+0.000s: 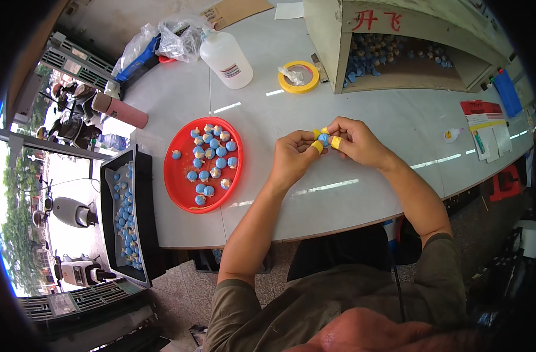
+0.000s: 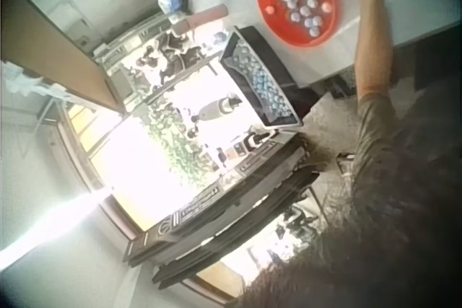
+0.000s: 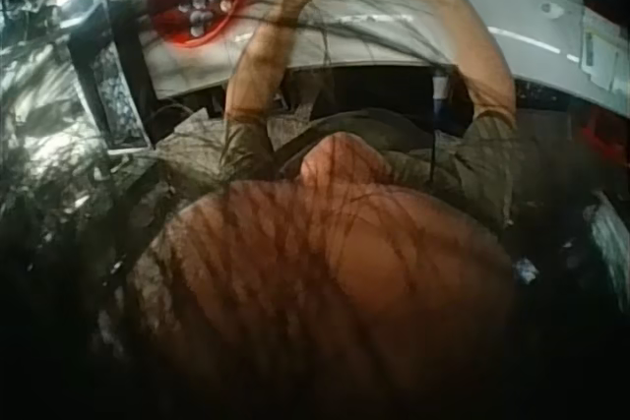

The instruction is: The person repeatedly picks small blue spherical objects from a wooden box, applies a substance from a small bottle, and presses them together with yellow foam pieces. The assembled items are placed into a red tray on the table.

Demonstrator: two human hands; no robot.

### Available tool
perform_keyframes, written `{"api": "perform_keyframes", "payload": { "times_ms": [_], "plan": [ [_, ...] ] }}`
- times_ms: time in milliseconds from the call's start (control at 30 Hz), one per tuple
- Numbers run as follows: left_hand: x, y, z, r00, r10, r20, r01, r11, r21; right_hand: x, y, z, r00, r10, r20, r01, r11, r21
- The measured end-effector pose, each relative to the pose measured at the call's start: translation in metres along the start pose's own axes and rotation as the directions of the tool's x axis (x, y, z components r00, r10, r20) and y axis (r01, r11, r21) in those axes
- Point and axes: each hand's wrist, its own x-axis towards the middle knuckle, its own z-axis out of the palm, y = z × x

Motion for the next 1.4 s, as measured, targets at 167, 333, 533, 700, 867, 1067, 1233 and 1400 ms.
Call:
{"api": "perform_keyframes", "payload": {
  "times_ms": [167, 333, 533, 700, 867, 1067, 1233, 1400],
  "plan": [
    [0.0, -0.007, -0.002, 1.0, 0.005, 0.022, -0.005, 1.0, -0.011, -0.001, 0.009, -0.002, 0.999, -0.027, 0.03, 0.029, 0.996, -0.084],
    [-0.001, -0.01, 0.0, 1.0, 0.017, -0.009, -0.017, 0.999, 0.03, -0.001, 0.012, 0.001, 0.998, -0.066, 0.013, 0.067, 0.991, -0.115],
    [-0.002, -0.009, 0.001, 0.999, 0.019, -0.035, -0.016, 0.997, 0.076, 0.001, 0.019, 0.002, 0.999, -0.051, 0.009, 0.051, 0.99, -0.129],
    [-0.002, -0.01, 0.003, 0.999, 0.023, -0.041, -0.019, 0.995, 0.098, 0.0, 0.018, 0.002, 0.998, -0.06, 0.006, 0.061, 0.99, -0.124],
    [-0.001, -0.012, 0.002, 0.997, 0.053, -0.057, -0.044, 0.988, 0.151, 0.001, 0.017, 0.002, 0.995, -0.095, 0.006, 0.095, 0.977, -0.189],
    [0.0, -0.011, 0.004, 0.995, 0.038, -0.091, -0.018, 0.979, 0.204, 0.002, 0.014, -0.001, 0.998, -0.066, 0.011, 0.067, 0.975, -0.21],
    [0.0, -0.009, 0.004, 0.997, 0.006, -0.081, 0.01, 0.98, 0.197, 0.005, 0.019, -0.005, 0.999, -0.012, 0.039, 0.018, 0.988, -0.156],
    [0.004, -0.01, 0.002, 0.997, -0.027, -0.067, 0.034, 0.993, 0.111, 0.006, 0.017, -0.005, 0.999, -0.025, 0.038, 0.03, 0.99, -0.141]
  ]
}}
